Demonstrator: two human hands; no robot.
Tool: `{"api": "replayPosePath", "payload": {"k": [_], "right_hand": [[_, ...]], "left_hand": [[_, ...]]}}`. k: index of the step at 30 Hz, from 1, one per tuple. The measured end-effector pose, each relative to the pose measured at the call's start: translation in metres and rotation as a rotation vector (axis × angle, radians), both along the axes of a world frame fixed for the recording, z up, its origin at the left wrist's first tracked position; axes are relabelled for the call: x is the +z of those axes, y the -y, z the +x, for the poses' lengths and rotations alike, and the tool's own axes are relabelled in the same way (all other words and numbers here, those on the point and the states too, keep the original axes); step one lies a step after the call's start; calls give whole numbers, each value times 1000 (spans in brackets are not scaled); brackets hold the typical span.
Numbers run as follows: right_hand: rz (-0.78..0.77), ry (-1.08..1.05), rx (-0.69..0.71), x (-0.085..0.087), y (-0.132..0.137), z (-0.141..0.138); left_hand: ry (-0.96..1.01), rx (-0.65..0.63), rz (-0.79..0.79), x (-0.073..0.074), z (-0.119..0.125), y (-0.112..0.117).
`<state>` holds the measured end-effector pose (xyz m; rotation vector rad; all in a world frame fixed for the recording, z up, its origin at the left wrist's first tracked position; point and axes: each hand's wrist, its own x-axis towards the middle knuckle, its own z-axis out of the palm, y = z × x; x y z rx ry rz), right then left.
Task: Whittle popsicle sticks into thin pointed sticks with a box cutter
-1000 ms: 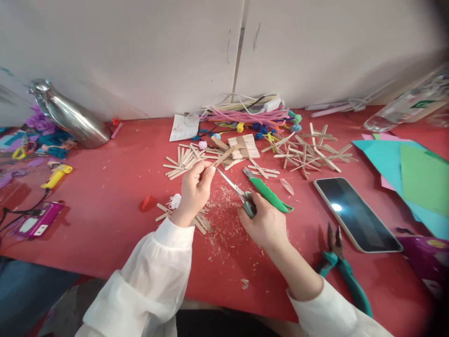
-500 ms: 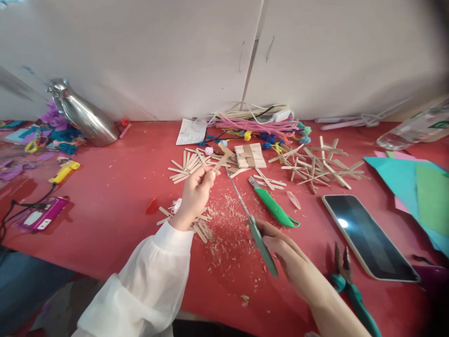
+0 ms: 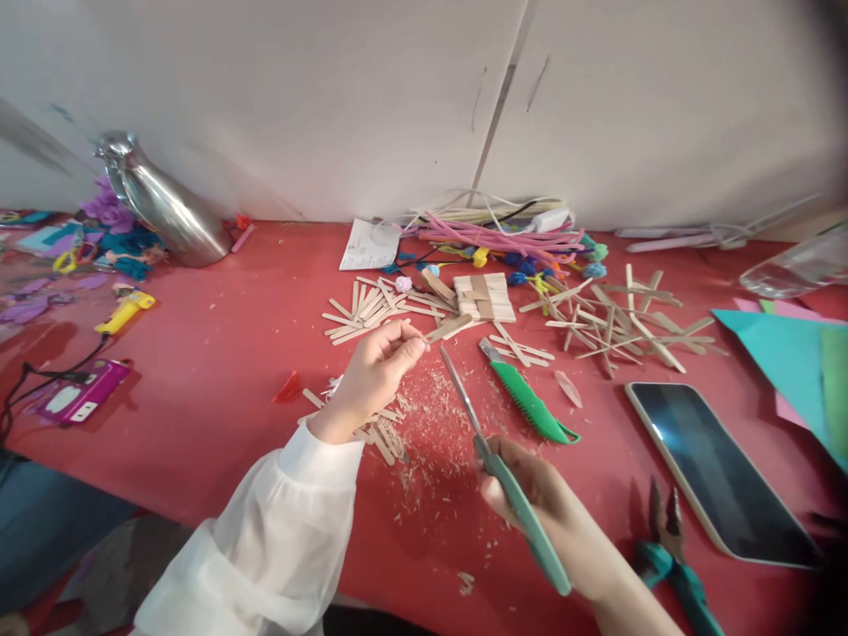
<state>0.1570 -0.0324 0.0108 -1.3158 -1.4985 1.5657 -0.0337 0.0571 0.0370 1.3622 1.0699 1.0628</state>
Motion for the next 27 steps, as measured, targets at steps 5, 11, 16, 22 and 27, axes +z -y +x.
{"api": "replayPosePath", "payload": {"k": [5, 11, 16, 22, 27], "right_hand": [[-67, 27, -10, 0, -2, -1], [-121, 10, -8, -4, -5, 0], [-135, -4, -37, -13, -4, 1], [-152, -29, -29, -17, -3, 2], [-153, -39, -27, -17, -3, 2]], "left_hand": [[-58, -29, 59, 2, 0, 3], [-129, -15, 69, 2, 1, 5], [-152, 1, 112, 1, 1, 5], [-87, -12, 47, 1, 2, 5], [-54, -13, -4, 1, 3, 6]]}}
